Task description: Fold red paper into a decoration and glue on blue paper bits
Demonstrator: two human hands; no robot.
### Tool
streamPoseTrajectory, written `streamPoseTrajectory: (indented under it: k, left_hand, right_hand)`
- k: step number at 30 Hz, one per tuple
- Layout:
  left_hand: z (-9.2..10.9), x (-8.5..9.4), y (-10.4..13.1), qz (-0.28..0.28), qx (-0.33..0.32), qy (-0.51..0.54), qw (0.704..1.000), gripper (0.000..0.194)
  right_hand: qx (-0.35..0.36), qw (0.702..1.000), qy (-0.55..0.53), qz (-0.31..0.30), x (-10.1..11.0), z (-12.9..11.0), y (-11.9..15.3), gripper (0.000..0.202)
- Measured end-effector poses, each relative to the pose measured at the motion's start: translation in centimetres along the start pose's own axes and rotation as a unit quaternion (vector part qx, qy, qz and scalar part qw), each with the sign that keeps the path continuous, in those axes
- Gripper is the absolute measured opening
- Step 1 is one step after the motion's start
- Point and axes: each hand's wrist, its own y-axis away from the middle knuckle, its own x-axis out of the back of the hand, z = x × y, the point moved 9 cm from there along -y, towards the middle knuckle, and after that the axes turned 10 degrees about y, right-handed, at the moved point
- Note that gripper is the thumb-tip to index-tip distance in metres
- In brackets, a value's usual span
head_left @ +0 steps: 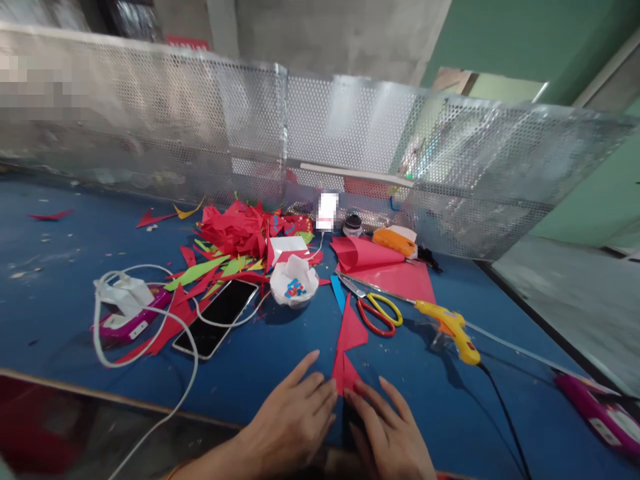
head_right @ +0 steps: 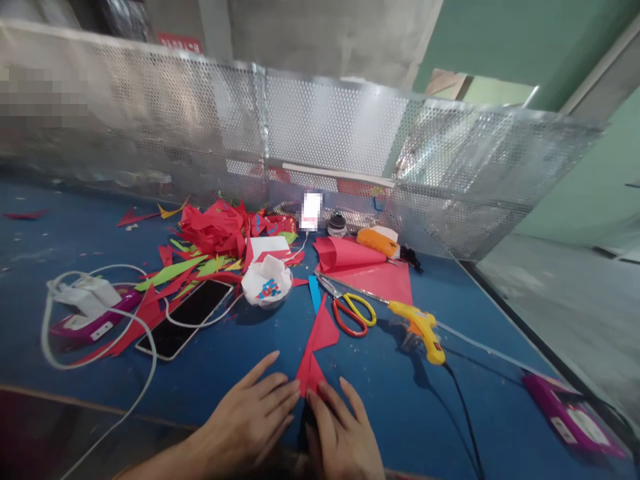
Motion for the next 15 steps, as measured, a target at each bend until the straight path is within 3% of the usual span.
streamPoseTrajectory:
  k: [10, 13, 15]
  left_hand:
    - [-1.0, -0.5, -0.2, -0.042, 0.052, 0.086, 0.994, 0.021]
    - [-2.3, -0.3, -0.5, -0.028, 0.113, 0.154, 0.981, 0.014]
    - [-3.8, -0.5, -0.5, -0.031, 0.192, 0.176, 0.965, 0.011]
  right_hand:
    - [-0.03, 0.992, -0.017, -0.125, 0.4, 0.3, 0.9, 0.032]
    - [-0.041, 0.985, -0.052, -0.161, 0.2, 0.9, 0.3, 0.029]
    - [-0.071, 0.977, -0.082, -0.185, 0.1, 2.0, -0.4, 0.026]
